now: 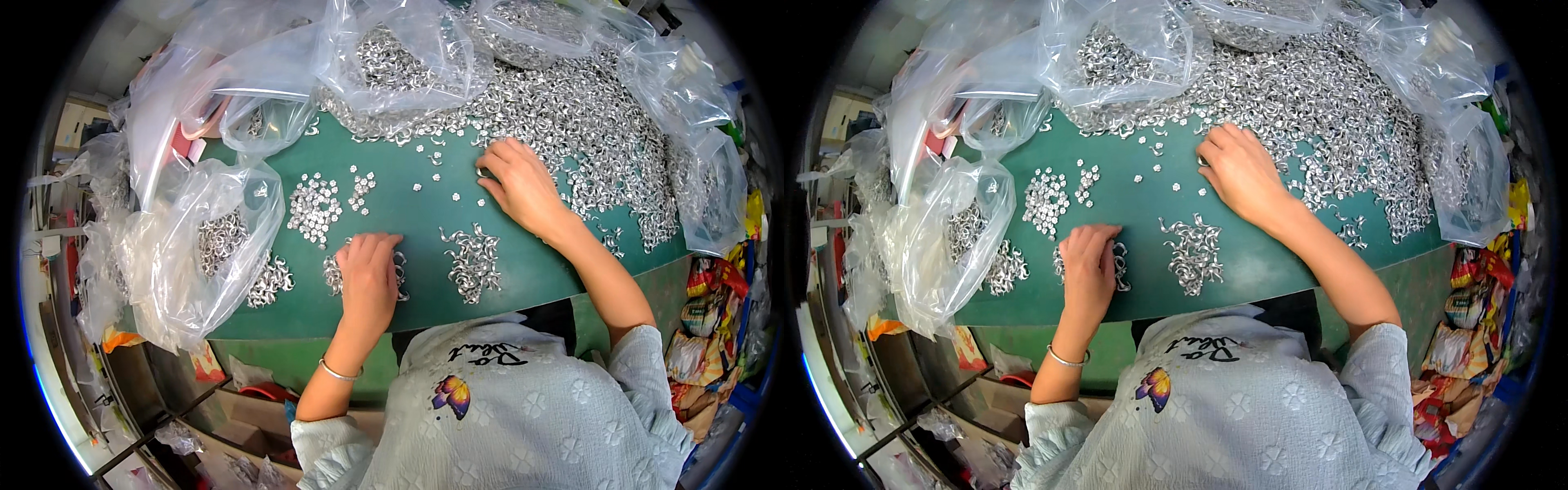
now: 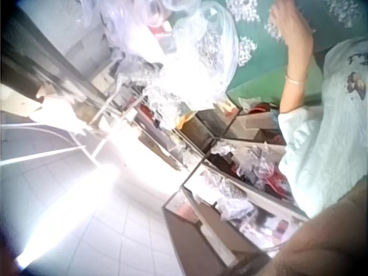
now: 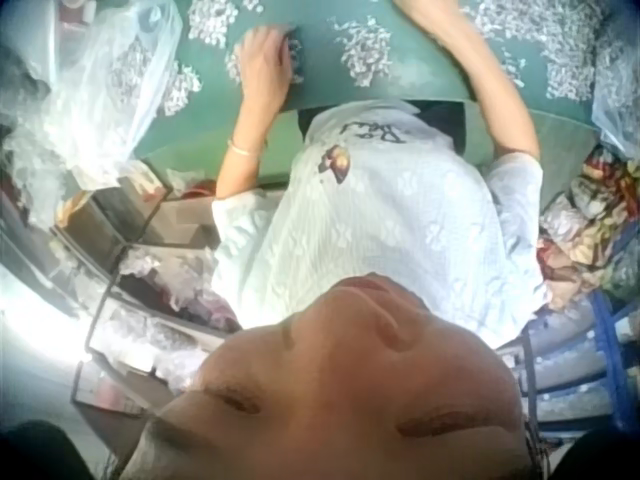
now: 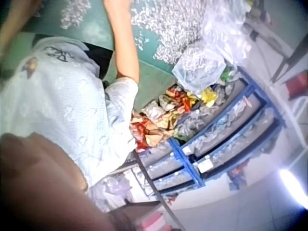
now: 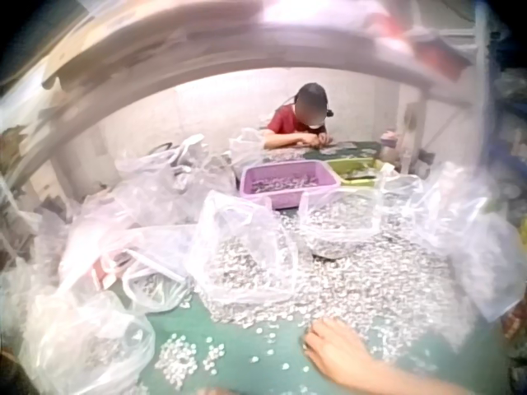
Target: The person sorts small metal decorative or hardware parts by hand, picking them from large piles and arranging them into specific clusters on a work surface.
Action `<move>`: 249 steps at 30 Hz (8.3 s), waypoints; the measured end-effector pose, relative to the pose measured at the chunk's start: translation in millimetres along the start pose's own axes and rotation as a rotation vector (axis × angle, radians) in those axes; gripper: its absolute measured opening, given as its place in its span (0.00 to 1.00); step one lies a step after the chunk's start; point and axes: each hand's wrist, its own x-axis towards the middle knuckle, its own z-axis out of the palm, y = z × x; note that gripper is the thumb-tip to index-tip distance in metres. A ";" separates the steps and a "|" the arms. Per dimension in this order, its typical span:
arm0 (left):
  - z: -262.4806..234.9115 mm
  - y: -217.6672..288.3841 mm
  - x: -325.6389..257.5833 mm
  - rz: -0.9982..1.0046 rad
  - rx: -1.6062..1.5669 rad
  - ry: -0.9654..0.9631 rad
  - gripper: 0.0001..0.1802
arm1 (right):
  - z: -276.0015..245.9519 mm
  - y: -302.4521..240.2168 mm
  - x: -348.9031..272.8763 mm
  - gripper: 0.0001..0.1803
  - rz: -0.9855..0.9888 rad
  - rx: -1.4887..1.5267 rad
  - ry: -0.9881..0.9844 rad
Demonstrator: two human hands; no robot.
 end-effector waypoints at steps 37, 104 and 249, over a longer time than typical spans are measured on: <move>-3.8 10.5 -5.7 0.000 -0.090 0.110 0.15 | 5.4 -46.5 -7.3 0.04 -0.105 0.289 -0.140; 58.0 71.8 23.5 0.103 -0.297 -0.094 0.17 | -19.3 26.3 -24.5 0.09 0.604 1.062 -0.111; -11.7 -7.5 25.2 0.170 0.042 -0.166 0.23 | 65.0 -26.4 60.4 0.07 0.014 0.288 -0.016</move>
